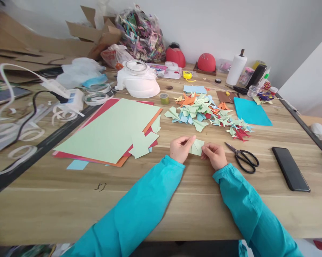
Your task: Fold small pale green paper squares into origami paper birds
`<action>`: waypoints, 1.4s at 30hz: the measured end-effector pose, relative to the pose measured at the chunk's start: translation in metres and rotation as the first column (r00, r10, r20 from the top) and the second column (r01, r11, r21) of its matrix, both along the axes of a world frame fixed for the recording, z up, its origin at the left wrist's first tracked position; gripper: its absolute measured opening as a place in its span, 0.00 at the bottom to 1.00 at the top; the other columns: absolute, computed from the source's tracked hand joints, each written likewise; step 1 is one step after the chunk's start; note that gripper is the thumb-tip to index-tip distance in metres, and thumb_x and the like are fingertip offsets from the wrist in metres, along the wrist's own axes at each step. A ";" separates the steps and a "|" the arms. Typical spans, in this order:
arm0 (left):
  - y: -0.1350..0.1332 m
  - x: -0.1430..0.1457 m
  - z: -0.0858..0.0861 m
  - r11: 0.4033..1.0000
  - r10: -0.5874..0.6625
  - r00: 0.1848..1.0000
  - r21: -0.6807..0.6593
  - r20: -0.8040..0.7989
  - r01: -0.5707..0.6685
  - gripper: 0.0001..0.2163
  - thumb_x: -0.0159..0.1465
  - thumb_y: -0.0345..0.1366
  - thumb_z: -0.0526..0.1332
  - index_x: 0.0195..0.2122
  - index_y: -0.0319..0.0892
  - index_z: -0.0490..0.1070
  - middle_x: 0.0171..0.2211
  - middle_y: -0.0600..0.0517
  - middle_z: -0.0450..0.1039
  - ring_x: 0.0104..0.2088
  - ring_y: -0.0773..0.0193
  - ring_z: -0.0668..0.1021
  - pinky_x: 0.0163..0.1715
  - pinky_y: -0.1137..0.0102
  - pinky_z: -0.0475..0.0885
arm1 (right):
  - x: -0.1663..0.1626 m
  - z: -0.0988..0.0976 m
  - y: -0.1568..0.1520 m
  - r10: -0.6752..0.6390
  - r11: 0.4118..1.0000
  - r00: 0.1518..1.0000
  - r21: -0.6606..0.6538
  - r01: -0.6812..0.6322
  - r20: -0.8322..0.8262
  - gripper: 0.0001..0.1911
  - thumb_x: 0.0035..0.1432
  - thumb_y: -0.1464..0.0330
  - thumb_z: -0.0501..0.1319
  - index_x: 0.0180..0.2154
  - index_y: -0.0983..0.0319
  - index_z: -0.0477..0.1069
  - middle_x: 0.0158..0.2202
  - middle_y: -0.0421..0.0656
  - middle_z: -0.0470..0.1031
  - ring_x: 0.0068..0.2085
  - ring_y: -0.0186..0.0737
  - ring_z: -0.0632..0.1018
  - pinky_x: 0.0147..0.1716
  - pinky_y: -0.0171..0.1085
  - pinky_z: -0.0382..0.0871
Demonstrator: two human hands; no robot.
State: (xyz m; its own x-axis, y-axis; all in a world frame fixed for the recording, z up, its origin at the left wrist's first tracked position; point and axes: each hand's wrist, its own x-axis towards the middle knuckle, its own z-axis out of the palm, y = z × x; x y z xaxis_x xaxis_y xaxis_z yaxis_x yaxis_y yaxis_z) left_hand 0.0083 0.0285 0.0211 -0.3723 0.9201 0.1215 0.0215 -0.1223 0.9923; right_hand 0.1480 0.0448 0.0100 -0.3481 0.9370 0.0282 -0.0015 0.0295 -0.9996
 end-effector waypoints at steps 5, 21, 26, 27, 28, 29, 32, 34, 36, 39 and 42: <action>-0.001 0.001 0.001 1.000 -0.010 0.999 -0.024 0.045 0.011 0.16 0.50 0.44 0.61 0.14 0.37 0.65 0.14 0.57 0.56 0.19 0.72 0.60 0.19 0.74 0.56 | 0.002 -0.002 0.002 0.011 0.999 1.000 -0.031 -0.012 -0.018 0.10 0.49 0.63 0.62 0.22 0.63 0.70 0.17 0.38 0.70 0.20 0.32 0.70 0.22 0.33 0.64; 0.001 -0.002 0.000 0.999 0.036 0.998 -0.020 0.048 -0.035 0.15 0.49 0.44 0.62 0.16 0.36 0.67 0.14 0.57 0.59 0.19 0.72 0.61 0.20 0.75 0.57 | 0.001 -0.005 0.001 0.036 0.997 0.994 -0.059 -0.042 -0.101 0.09 0.51 0.64 0.59 0.26 0.63 0.72 0.20 0.40 0.73 0.22 0.34 0.73 0.25 0.34 0.66; 0.000 0.000 0.000 1.000 0.004 0.998 -0.030 0.064 -0.002 0.15 0.49 0.45 0.62 0.16 0.37 0.68 0.14 0.56 0.60 0.19 0.72 0.63 0.20 0.75 0.58 | -0.002 -0.001 0.000 -0.027 0.999 0.999 -0.048 0.025 -0.040 0.10 0.47 0.63 0.64 0.24 0.63 0.70 0.16 0.38 0.70 0.20 0.32 0.70 0.22 0.32 0.64; 0.000 0.000 0.000 0.999 -0.011 0.997 -0.039 0.076 0.014 0.14 0.48 0.44 0.62 0.17 0.37 0.69 0.14 0.56 0.62 0.19 0.72 0.64 0.20 0.75 0.59 | -0.002 -0.001 0.001 -0.071 0.995 0.996 -0.070 0.066 -0.063 0.10 0.46 0.62 0.64 0.24 0.63 0.70 0.16 0.38 0.70 0.19 0.31 0.70 0.21 0.32 0.64; 0.000 0.001 0.000 0.998 -0.040 0.995 -0.052 0.090 0.045 0.14 0.48 0.44 0.62 0.18 0.37 0.69 0.15 0.55 0.64 0.19 0.71 0.65 0.20 0.74 0.60 | -0.002 -0.002 0.002 -0.114 0.990 0.989 -0.097 0.105 -0.097 0.10 0.46 0.62 0.64 0.24 0.63 0.70 0.17 0.37 0.70 0.19 0.31 0.69 0.21 0.32 0.64; -0.001 0.001 0.000 0.993 -0.085 0.991 -0.071 0.106 0.093 0.13 0.48 0.44 0.63 0.19 0.37 0.70 0.16 0.55 0.66 0.19 0.71 0.66 0.20 0.74 0.61 | -0.002 -0.003 0.003 -0.159 0.982 0.977 -0.123 0.142 -0.140 0.10 0.45 0.62 0.65 0.25 0.63 0.71 0.19 0.38 0.71 0.20 0.31 0.69 0.20 0.32 0.64; -0.003 0.002 -0.003 0.940 -0.293 0.948 -0.145 0.123 0.309 0.11 0.48 0.41 0.62 0.20 0.37 0.69 0.14 0.55 0.66 0.16 0.70 0.67 0.18 0.74 0.62 | -0.002 -0.005 0.006 -0.272 0.953 0.936 -0.197 0.230 -0.225 0.10 0.42 0.63 0.67 0.24 0.63 0.71 0.19 0.37 0.70 0.20 0.30 0.69 0.18 0.31 0.62; -0.003 0.003 -0.006 0.898 -0.401 0.912 -0.162 0.085 0.410 0.09 0.47 0.38 0.62 0.19 0.37 0.68 0.12 0.55 0.64 0.16 0.70 0.67 0.18 0.74 0.61 | -0.002 -0.005 0.007 -0.310 0.943 0.921 -0.201 0.266 -0.236 0.10 0.39 0.65 0.68 0.23 0.63 0.71 0.19 0.36 0.70 0.20 0.29 0.68 0.18 0.30 0.61; -0.004 0.003 -0.008 0.892 -0.434 0.901 -0.134 0.015 0.432 0.08 0.47 0.36 0.62 0.18 0.37 0.68 0.12 0.56 0.63 0.16 0.71 0.66 0.17 0.75 0.60 | -0.002 -0.004 0.007 -0.295 0.949 0.928 -0.180 0.258 -0.229 0.10 0.37 0.66 0.69 0.23 0.63 0.72 0.19 0.36 0.70 0.19 0.29 0.68 0.18 0.30 0.60; -0.003 0.003 -0.009 0.913 -0.402 0.916 -0.071 0.001 0.401 0.08 0.46 0.36 0.64 0.18 0.36 0.69 0.14 0.56 0.64 0.17 0.72 0.65 0.17 0.75 0.60 | -0.002 -0.002 0.005 -0.221 0.968 0.951 -0.165 0.187 -0.217 0.10 0.40 0.63 0.68 0.24 0.62 0.72 0.19 0.36 0.70 0.20 0.29 0.67 0.17 0.30 0.60; -0.001 0.003 -0.009 0.930 -0.349 0.921 -0.058 0.175 0.363 0.11 0.45 0.39 0.65 0.23 0.35 0.72 0.18 0.53 0.69 0.19 0.70 0.68 0.19 0.73 0.64 | -0.001 -0.001 0.002 -0.127 0.984 0.972 -0.152 0.097 -0.198 0.13 0.44 0.59 0.64 0.30 0.62 0.71 0.23 0.39 0.72 0.22 0.32 0.70 0.19 0.32 0.62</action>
